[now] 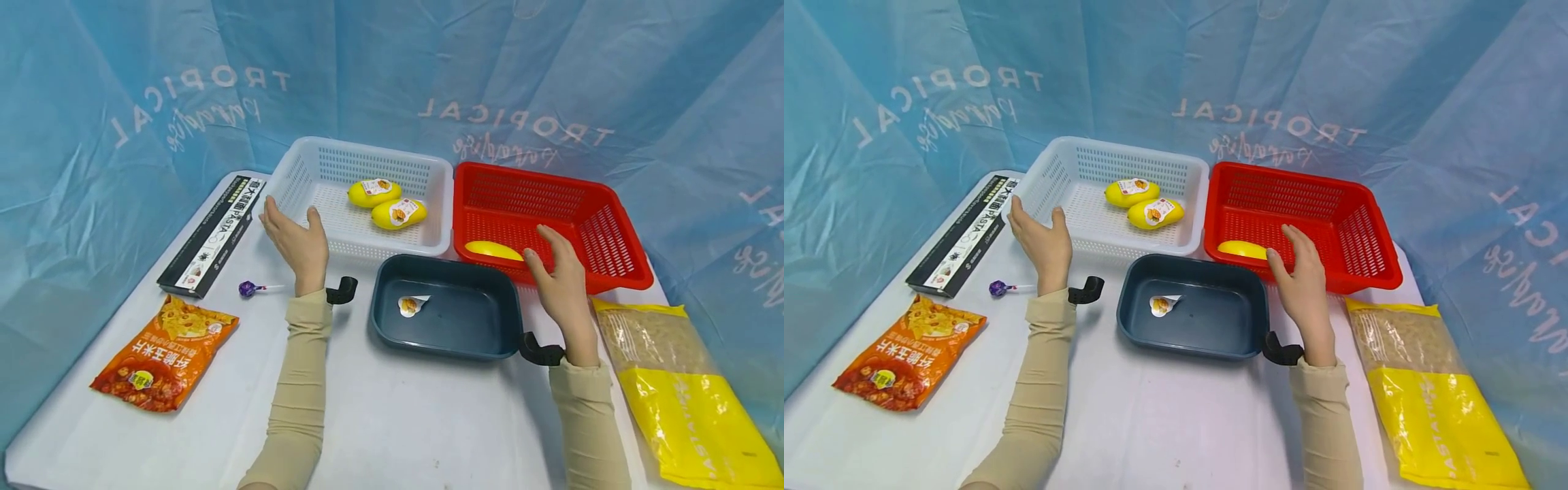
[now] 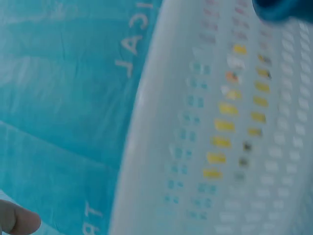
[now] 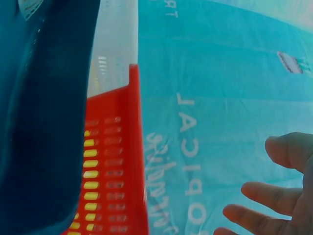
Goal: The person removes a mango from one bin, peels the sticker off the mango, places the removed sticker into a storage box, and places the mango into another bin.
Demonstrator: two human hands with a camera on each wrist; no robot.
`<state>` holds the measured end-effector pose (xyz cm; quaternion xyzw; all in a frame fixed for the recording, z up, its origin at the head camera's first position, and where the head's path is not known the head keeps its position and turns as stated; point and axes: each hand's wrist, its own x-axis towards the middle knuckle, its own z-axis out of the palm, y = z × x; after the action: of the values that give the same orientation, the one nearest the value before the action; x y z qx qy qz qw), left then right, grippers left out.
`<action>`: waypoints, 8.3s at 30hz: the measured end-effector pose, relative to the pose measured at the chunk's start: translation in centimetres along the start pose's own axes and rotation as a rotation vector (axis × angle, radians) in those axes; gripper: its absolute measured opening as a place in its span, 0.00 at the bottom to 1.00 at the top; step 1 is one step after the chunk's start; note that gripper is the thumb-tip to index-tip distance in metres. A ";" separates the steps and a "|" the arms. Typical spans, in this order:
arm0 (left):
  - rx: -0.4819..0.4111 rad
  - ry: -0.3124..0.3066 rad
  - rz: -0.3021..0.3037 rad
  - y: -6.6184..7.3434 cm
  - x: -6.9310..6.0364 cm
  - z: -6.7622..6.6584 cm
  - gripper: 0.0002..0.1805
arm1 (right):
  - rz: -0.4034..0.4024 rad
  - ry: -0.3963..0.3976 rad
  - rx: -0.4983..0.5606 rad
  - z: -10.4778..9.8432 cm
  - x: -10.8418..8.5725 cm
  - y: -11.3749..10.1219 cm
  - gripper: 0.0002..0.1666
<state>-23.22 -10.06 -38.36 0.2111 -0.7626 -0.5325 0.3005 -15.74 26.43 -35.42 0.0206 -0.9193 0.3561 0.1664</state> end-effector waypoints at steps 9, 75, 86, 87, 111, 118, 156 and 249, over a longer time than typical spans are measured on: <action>0.112 0.033 -0.053 -2.6 1.8 -0.4 0.40 | -0.089 -0.132 0.041 1.3 2.6 -2.1 0.35; 0.178 -0.084 -0.012 -4.4 2.0 0.2 0.44 | -0.036 -0.616 -0.009 13.0 17.6 -8.7 0.40; 0.173 -0.066 -0.009 -4.3 1.8 0.2 0.43 | -0.011 -0.624 -0.068 15.1 18.7 -8.7 0.42; 0.171 -0.067 -0.012 -4.3 1.8 0.2 0.44 | -0.007 -0.629 -0.064 15.4 18.8 -8.6 0.42; 0.172 -0.038 0.035 -4.6 1.9 0.3 0.43 | -0.028 -0.633 -0.052 17.8 18.0 -7.1 0.40; 0.166 -0.053 0.013 -4.6 1.8 0.2 0.43 | -0.017 -0.668 -0.041 17.9 17.7 -7.0 0.39; 0.170 -0.046 0.003 -4.6 1.8 0.2 0.43 | 0.140 -1.050 -0.196 19.0 17.7 -6.9 0.56; 0.316 -0.029 0.033 -4.6 2.7 0.0 0.41 | -0.230 -0.545 0.517 5.5 -0.8 -5.3 0.31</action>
<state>-25.13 -13.37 -42.05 0.2357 -0.8444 -0.4039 0.2613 -15.73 18.78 -36.07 0.2585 -0.8014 0.5366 -0.0556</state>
